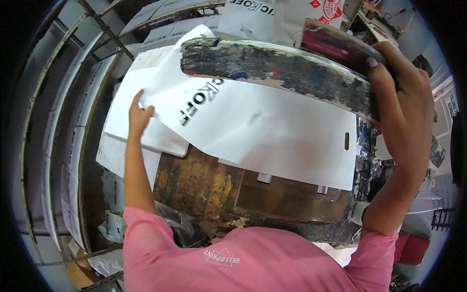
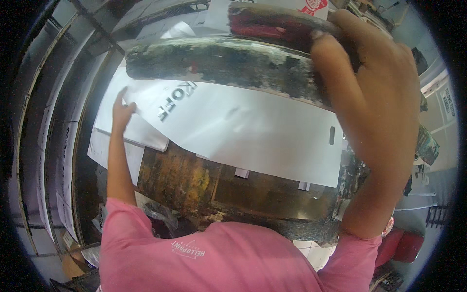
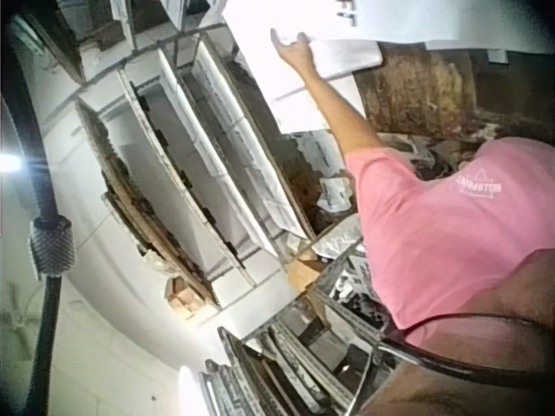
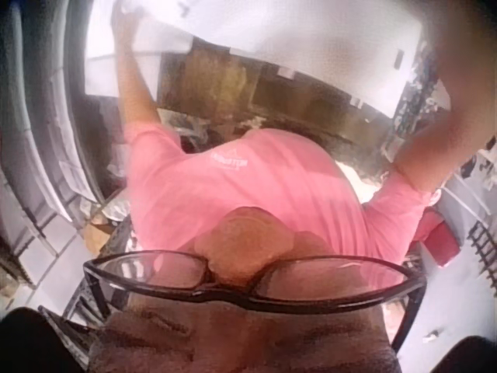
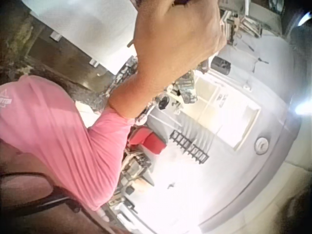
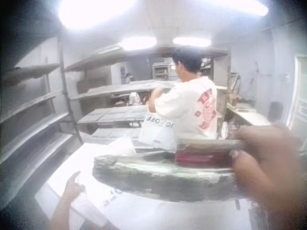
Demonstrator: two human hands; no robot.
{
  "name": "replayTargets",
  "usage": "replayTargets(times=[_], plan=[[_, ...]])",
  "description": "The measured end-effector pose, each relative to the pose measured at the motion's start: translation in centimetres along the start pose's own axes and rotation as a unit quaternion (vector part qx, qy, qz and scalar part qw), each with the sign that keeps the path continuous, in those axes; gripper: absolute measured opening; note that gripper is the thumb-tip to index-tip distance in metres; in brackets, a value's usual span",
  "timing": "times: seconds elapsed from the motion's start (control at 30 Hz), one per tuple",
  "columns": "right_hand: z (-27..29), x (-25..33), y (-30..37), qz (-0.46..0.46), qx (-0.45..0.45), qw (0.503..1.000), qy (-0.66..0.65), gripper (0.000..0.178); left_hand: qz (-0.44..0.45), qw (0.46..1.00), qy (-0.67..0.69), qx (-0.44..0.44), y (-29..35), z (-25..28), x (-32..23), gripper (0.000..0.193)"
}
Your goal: The person performs manual screen printing on plastic bags by placing a bag on a flat surface, lowering a screen, and using a squeegee to apply black ink across the stencil.
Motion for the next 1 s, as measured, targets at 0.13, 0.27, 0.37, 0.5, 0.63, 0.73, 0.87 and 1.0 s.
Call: replayTargets(times=[0.13, 0.27, 0.37, 0.5, 0.63, 0.73, 0.87, 1.0], plan=[[-0.3, 0.4, 0.5, -0.049, 0.062, 0.996, 0.036, 0.050, -0.057, 0.988, -0.143, -0.018, -7.1, 3.5, 5.8, 0.082], [-0.3, 1.0, 0.7, -0.036, 0.039, 0.998, 0.025, 0.048, -0.027, 0.941, -0.334, -0.046, -10.1, 3.9, 7.7, 0.095], [0.3, 1.6, 0.8, 0.012, -0.041, 0.999, 0.001, 0.044, -0.001, 0.922, -0.380, -0.071, -7.4, 1.8, 1.7, 0.109], [0.0, 0.8, 1.7, -0.052, -0.042, 0.998, -0.020, 0.048, -0.131, 0.990, -0.012, 0.055, 5.4, -3.7, -14.1, 0.092], [-0.6, 2.6, 4.9, -0.067, -0.002, 0.998, -0.018, 0.056, -0.071, 0.830, 0.503, 0.232, 19.0, -6.2, -25.6, 0.112], [-3.1, 5.4, 10.4, -0.022, 0.075, 0.997, 0.004, 0.069, 0.007, 0.829, 0.496, 0.258, 23.6, -7.3, -26.6, 0.127], [-8.4, 5.3, 18.5, 0.005, 0.236, 0.963, -0.127, 0.050, 0.008, 0.961, 0.195, 0.195, 28.3, -9.2, -20.9, 0.107], [-13.0, 5.2, 24.5, -0.050, 0.315, 0.922, -0.219, 0.040, -0.008, 0.978, 0.048, 0.203, 30.9, -12.5, -14.7, 0.104]])
Point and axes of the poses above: each hand's wrist, its own y-axis away from the middle knuckle, its own z-axis out of the back of the hand, x = y × z, the point moved 9 cm from there along -y, towards the middle knuckle, and after that the axes turned 1 degree about -x, right-handed, at the moved point
